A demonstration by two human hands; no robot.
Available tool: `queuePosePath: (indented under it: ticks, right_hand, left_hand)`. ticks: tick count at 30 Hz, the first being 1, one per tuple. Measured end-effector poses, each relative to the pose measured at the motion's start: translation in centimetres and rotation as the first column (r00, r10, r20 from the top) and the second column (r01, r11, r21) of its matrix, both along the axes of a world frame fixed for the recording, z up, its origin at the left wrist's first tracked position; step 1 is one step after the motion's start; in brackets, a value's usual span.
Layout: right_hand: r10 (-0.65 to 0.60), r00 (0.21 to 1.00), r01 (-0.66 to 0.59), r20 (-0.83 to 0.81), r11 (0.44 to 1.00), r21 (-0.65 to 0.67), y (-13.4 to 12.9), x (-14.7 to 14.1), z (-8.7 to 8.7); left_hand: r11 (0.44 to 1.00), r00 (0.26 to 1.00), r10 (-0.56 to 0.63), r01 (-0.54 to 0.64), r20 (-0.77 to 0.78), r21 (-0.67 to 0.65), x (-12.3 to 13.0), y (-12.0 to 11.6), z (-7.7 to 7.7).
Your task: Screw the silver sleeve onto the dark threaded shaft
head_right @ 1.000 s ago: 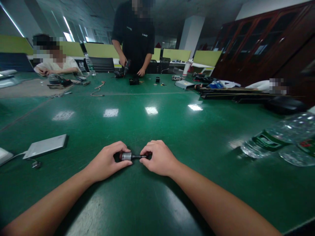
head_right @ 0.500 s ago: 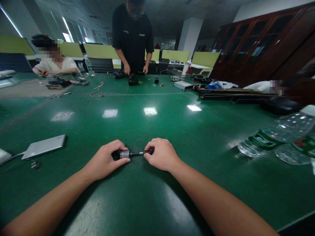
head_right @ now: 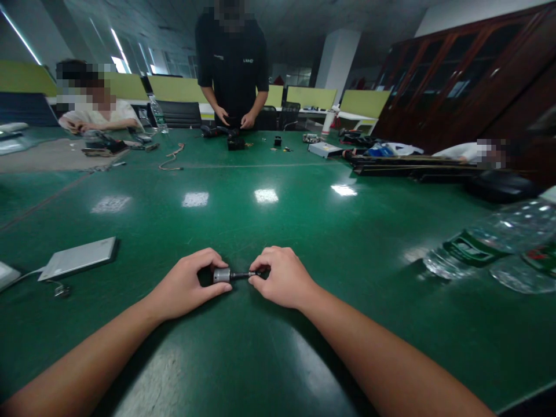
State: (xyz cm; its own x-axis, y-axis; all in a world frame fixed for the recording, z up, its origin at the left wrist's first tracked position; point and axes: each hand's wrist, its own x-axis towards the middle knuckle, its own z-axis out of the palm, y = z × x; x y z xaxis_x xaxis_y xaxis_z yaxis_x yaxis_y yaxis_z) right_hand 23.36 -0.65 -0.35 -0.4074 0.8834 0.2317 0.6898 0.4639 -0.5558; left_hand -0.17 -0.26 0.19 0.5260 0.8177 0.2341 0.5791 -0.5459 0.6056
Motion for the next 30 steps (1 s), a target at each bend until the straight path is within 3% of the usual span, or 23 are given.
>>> queuePosePath:
  ticks: [16,30]
  right_hand:
    - [0.133,0.990,-0.133,-0.047,0.991,0.013,-0.4,-0.8,-0.3]
    - [0.200,0.978,-0.198,-0.057,0.979,0.046,-0.5,-1.1,-0.7]
  left_hand:
    - [0.994,0.995,-0.098,0.099,0.021,-0.043,0.0,-0.2,0.1]
    - [0.994,0.995,-0.094,0.096,0.043,-0.060,0.0,-0.1,0.0]
